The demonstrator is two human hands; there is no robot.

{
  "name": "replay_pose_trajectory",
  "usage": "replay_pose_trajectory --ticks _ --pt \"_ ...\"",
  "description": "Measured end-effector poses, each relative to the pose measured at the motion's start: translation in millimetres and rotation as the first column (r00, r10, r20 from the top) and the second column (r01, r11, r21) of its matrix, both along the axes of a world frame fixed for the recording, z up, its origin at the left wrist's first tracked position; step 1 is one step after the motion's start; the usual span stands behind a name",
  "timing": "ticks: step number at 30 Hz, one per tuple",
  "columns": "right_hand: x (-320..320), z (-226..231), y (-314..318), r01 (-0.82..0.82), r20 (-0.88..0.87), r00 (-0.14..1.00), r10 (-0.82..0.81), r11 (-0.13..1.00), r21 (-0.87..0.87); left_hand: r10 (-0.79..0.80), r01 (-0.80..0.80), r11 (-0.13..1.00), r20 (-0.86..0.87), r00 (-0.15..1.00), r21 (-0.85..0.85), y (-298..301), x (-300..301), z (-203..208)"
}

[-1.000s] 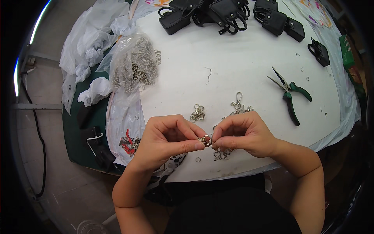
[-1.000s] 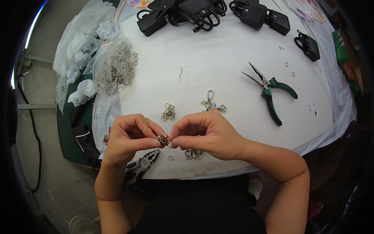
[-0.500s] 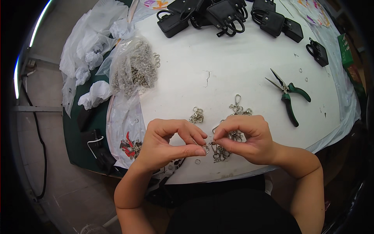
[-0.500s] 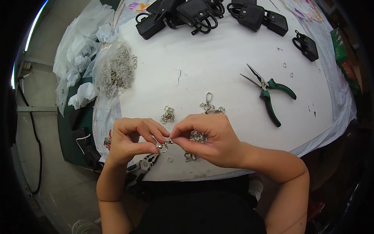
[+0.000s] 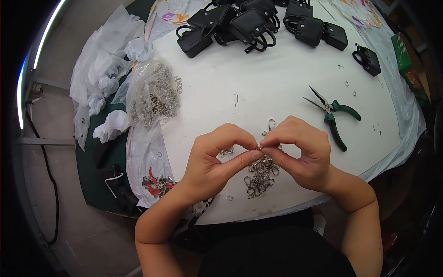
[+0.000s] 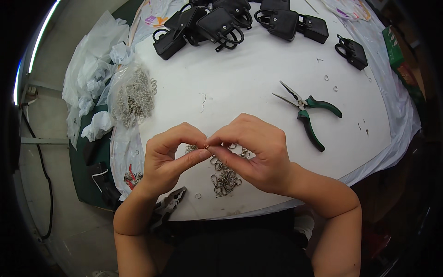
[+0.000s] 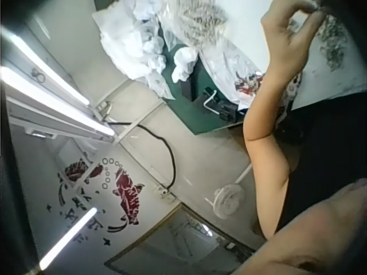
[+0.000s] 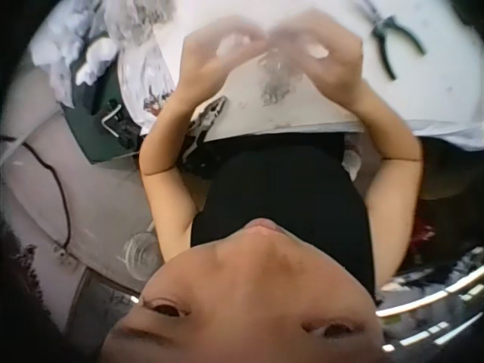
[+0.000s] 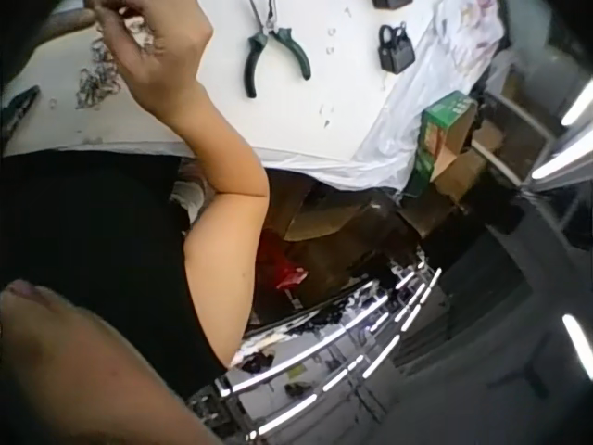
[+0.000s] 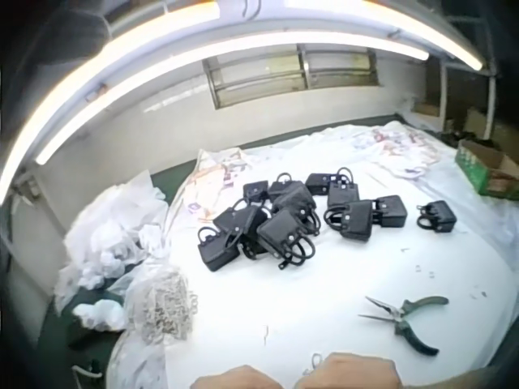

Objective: The person attaches metal chains and rings to plastic components and small red tags using pliers to assemble finished items.

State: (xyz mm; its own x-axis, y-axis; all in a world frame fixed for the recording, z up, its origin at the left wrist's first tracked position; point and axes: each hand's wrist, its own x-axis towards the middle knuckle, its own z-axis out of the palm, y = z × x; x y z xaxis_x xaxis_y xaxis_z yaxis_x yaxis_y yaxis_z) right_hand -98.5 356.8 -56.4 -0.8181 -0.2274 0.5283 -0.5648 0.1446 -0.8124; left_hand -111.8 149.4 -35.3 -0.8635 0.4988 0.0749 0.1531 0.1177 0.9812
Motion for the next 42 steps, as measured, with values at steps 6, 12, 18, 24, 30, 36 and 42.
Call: replay_pose_trajectory --ticks 6,12,18,24,30,36,42 --pt "-13 6 20 0.056 0.046 0.997 -0.055 0.998 -0.029 -0.197 0.184 0.973 -0.087 0.977 -0.141 17 -45 23" --pt "-18 10 30 -0.026 0.341 0.923 0.179 0.912 -0.409 -0.285 -0.140 0.792 -0.562 0.776 -0.595 44 -175 25" --pt "-19 9 34 -0.089 0.444 0.782 0.437 0.784 -0.614 -0.547 -0.513 0.412 -0.655 0.521 -0.753 69 -228 -21" --pt "-20 11 34 0.000 0.468 0.716 0.518 0.670 -0.742 -0.216 -0.384 0.528 -0.557 0.802 -0.758 67 -182 26" --pt "-9 12 24 0.065 0.501 0.841 0.206 0.880 -0.471 0.025 0.027 0.946 0.155 0.988 -0.322 28 -66 43" --pt "2 11 7 -0.032 -0.114 0.993 0.031 0.999 -0.008 0.144 -0.122 0.934 0.040 0.989 -0.337 18 -14 36" --pt "6 10 -1 -0.065 -0.194 0.978 0.071 0.997 0.039 0.137 -0.288 0.843 -0.336 0.932 -0.455 15 7 25"
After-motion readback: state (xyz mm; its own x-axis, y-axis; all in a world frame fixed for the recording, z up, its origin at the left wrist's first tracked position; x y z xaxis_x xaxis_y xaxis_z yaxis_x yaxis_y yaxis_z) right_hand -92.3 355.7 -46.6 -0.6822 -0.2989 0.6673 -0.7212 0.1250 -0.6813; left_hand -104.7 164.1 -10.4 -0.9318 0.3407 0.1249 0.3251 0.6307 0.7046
